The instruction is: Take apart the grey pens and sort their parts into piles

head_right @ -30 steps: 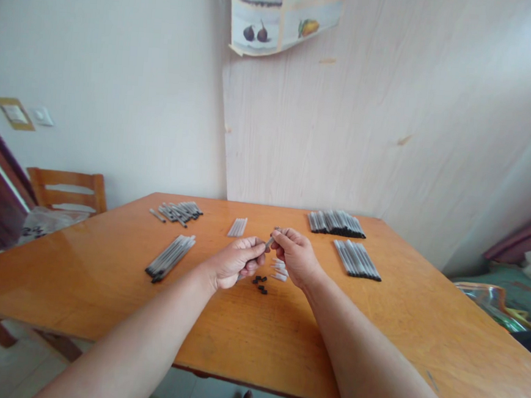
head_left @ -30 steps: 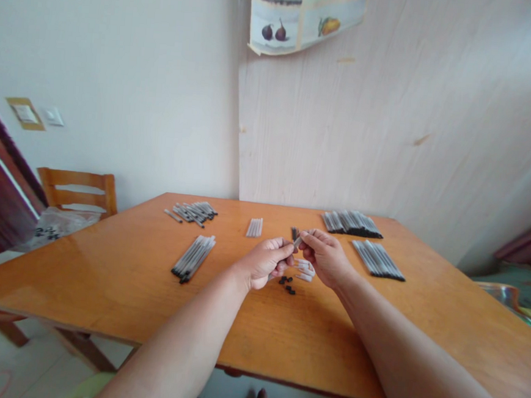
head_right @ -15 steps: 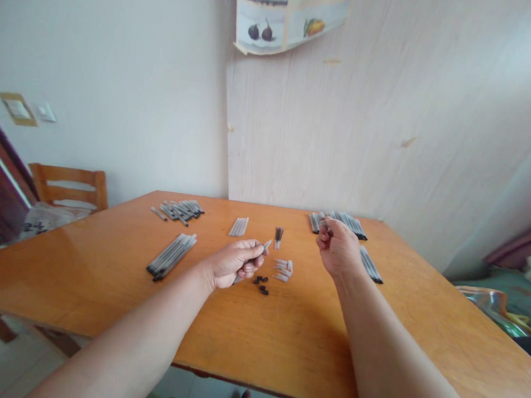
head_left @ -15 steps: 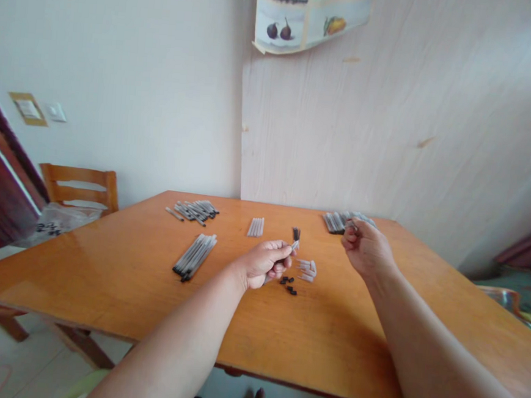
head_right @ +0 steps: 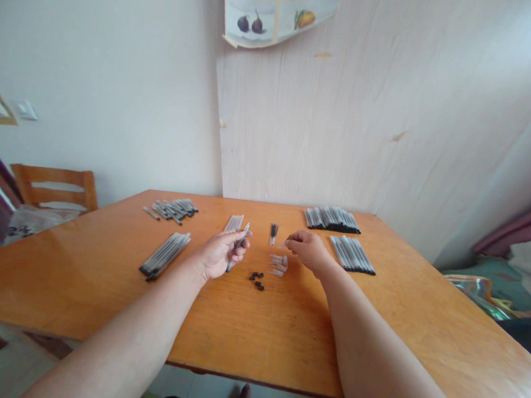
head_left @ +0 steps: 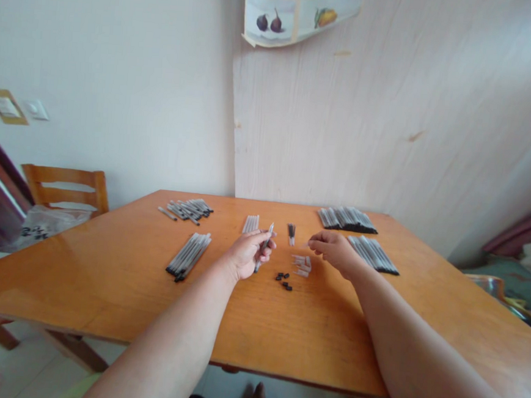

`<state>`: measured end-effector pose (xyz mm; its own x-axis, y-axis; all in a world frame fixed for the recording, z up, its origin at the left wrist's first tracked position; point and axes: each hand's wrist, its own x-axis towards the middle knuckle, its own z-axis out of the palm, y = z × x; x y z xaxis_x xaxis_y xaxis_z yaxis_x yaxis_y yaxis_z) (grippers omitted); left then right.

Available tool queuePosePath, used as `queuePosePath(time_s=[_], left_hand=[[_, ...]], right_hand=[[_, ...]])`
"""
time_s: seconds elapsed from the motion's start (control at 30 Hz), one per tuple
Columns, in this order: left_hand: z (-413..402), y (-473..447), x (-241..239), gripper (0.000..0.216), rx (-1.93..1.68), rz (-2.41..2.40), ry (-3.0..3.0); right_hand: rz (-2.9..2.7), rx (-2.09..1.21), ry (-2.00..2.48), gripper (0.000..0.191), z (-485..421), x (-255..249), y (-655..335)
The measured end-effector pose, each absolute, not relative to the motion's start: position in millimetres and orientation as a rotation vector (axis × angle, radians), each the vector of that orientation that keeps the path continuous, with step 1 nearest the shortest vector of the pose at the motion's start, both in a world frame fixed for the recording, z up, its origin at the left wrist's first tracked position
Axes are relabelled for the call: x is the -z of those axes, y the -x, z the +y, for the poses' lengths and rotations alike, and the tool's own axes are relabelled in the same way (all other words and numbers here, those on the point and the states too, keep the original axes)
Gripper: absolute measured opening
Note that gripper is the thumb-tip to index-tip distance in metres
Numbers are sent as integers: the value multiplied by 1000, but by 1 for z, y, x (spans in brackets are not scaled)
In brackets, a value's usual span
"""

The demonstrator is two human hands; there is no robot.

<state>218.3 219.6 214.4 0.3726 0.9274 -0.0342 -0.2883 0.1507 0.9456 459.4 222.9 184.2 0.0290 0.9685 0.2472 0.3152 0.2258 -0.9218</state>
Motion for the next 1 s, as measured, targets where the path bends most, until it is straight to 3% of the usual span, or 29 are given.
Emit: queuePosePath(time_s=[0.2,0.77,1.0], left_hand=[[222,-217,-214,12,-1077,758,-1039],[232,-210,-208,18,-1167,823,-1086],[229,-212,-213,15,-1240,775,-1038]], right_hand=[[-1617,-572,1425,20,234,-170,-459],[-1747,-529,1482,20,239,-166,-457],[-1776,-531,1280,23,212,-186,-425]])
